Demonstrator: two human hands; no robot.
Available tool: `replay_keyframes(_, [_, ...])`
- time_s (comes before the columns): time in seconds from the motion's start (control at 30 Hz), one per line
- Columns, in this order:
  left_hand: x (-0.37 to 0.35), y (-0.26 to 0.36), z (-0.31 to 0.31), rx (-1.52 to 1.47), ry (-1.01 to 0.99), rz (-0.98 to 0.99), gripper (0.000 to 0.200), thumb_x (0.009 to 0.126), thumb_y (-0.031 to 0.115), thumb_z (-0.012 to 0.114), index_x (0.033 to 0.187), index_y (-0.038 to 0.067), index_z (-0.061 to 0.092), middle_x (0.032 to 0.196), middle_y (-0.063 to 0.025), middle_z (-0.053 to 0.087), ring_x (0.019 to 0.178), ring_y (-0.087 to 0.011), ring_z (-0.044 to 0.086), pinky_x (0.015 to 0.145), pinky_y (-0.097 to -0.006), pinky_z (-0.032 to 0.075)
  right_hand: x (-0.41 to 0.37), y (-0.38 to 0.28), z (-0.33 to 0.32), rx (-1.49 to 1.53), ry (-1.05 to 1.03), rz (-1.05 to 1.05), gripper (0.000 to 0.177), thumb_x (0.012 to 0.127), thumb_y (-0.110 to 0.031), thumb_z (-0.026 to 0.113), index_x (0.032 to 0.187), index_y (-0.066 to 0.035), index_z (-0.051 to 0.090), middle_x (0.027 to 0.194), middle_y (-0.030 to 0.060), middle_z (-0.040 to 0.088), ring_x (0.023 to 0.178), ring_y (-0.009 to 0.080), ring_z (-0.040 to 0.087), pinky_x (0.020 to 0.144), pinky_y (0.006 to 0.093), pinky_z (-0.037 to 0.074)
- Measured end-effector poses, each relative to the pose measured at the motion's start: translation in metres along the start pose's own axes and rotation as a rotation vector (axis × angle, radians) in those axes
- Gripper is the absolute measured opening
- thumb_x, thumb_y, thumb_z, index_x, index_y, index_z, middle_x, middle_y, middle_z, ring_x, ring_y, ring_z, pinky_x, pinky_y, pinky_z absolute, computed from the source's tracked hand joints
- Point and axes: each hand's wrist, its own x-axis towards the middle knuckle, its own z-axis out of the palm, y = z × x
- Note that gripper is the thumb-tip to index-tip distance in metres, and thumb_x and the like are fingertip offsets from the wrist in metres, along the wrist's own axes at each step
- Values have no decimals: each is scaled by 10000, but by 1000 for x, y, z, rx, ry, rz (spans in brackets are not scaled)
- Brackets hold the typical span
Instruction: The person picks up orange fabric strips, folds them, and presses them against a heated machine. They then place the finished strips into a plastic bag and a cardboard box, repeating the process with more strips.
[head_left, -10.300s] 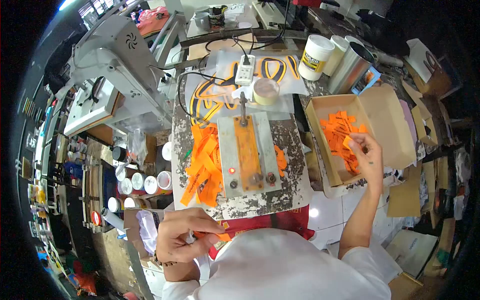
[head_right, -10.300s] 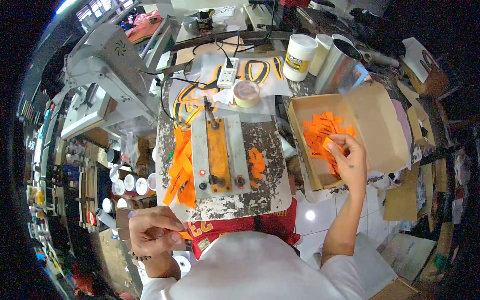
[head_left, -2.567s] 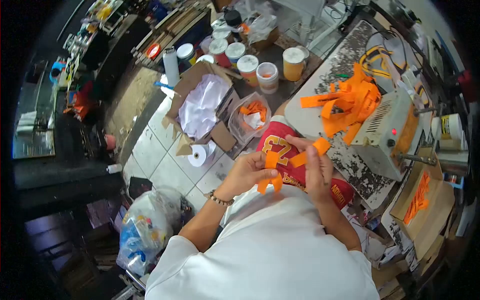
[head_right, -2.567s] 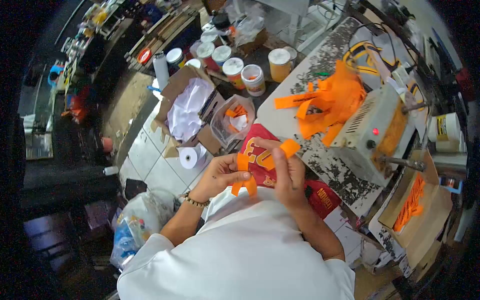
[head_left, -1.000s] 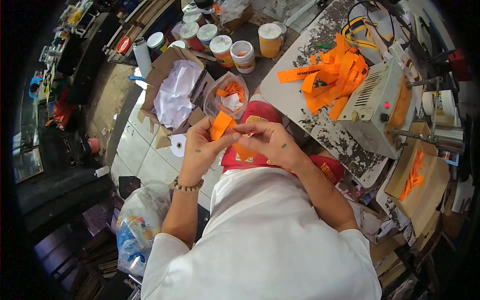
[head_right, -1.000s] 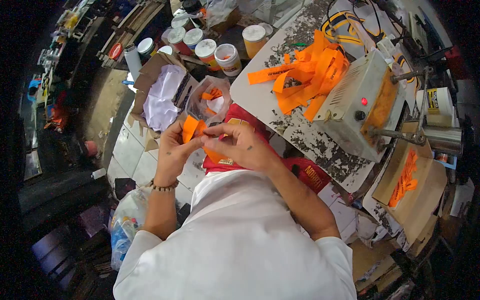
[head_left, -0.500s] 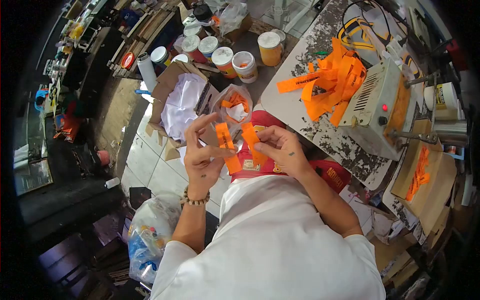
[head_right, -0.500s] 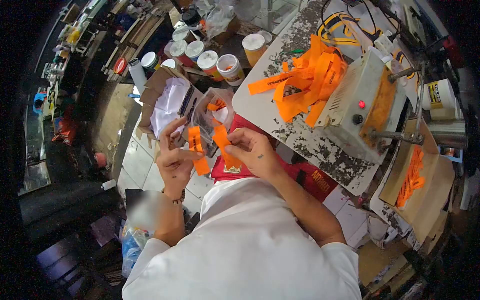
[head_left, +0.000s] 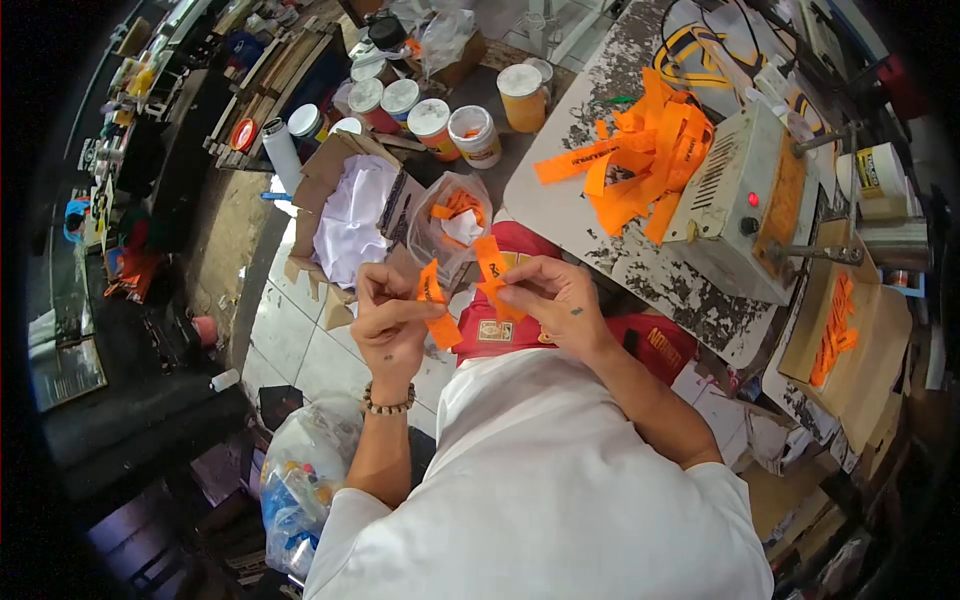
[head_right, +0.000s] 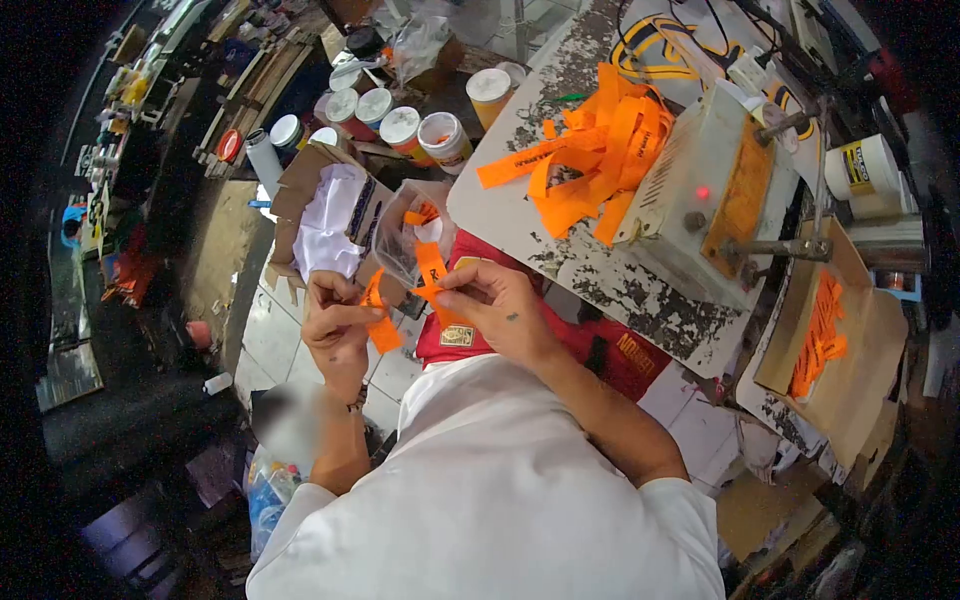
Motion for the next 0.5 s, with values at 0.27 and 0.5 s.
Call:
replay_keyframes(0.27, [-13, 2, 11, -176, -59, -207, 270, 684, -96, 614, 908, -12, 739, 797, -74, 572, 738, -178, 560, 704, -278, 453, -17, -12, 0, -259, 109, -197, 139, 834, 25, 707, 970, -1, 697, 914, 42, 654, 816, 90, 613, 734, 247, 518])
replay_keyframes(0.5, [-10, 20, 45, 236, -248, -5, 211, 780, 44, 729, 972, -41, 709, 889, -138, 674, 813, -206, 650, 720, -281, 495, -19, -14, -2, -845, 271, -761, 224, 742, 51, 736, 945, -32, 693, 890, 91, 641, 729, 217, 633, 652, 295, 526])
